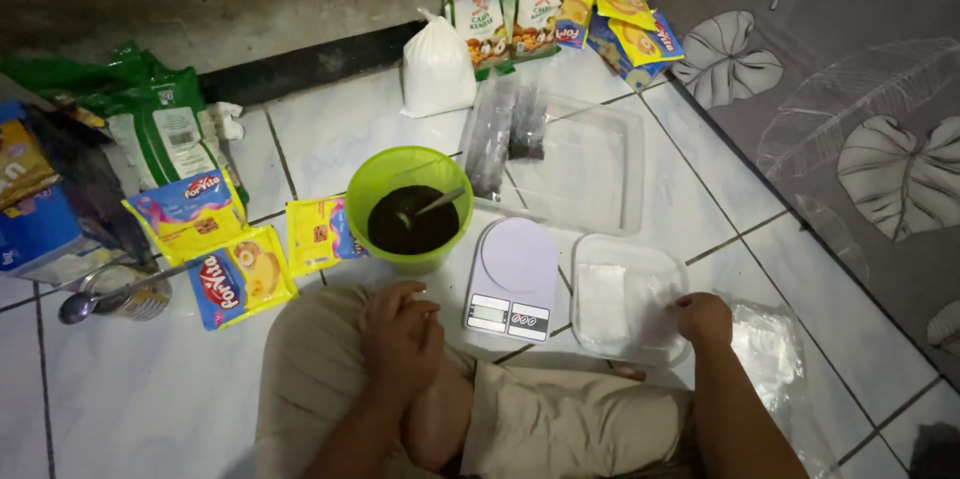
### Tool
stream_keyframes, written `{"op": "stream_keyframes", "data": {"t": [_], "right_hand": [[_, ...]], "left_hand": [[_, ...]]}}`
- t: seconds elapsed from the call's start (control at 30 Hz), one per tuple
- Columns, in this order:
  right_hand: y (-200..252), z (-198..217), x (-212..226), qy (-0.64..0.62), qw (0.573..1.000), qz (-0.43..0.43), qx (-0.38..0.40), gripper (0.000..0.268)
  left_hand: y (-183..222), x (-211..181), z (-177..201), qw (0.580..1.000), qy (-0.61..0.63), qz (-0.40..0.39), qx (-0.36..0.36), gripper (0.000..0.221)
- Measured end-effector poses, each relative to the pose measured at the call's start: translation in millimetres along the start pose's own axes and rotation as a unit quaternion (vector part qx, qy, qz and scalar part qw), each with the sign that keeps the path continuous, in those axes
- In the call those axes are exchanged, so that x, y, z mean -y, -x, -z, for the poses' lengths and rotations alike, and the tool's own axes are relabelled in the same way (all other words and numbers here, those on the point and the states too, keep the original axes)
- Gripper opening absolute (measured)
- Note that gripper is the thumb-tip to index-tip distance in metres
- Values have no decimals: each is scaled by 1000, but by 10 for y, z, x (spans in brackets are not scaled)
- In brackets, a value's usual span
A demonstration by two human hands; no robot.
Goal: Scooping dark powder from a bowl into small plastic bags and weighing them on a digital scale
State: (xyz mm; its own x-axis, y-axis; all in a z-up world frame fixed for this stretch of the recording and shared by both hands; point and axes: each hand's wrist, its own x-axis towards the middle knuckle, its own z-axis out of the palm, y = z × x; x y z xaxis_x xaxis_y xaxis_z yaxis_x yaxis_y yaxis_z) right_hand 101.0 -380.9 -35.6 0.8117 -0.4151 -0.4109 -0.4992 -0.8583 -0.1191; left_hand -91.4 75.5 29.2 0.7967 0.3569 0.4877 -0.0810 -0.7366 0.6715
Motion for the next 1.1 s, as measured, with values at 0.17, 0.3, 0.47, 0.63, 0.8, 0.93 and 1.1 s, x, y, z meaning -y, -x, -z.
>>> {"op": "stream_keyframes", "data": {"t": [0.17,0.3,0.47,0.63,0.8,0.93,1.1], "right_hand": [[-6,118,-134,-19,999,44,-15,33],[606,316,60,-490,861,127,53,13],[1320,251,542,-480,829,212,195,24],[1691,-189,821,-434,774,337,315,32],[1813,-267,982,-437,815,289,248,50],[1771,-449,978,-577,742,180,289,54],[1845,-248,1118,-588,774,136,194,34]], "left_hand": [[72,93,-55,999,3,-18,-27,16],[89,52,-29,995,-58,-69,-47,19],[87,-449,-146,991,-9,-131,14,21],[-82,-874,-258,848,249,318,342,89],[195,-81,-1058,812,364,417,186,39],[270,-136,-1079,771,471,417,99,29],[301,-188,-1017,793,406,408,199,45]]}}
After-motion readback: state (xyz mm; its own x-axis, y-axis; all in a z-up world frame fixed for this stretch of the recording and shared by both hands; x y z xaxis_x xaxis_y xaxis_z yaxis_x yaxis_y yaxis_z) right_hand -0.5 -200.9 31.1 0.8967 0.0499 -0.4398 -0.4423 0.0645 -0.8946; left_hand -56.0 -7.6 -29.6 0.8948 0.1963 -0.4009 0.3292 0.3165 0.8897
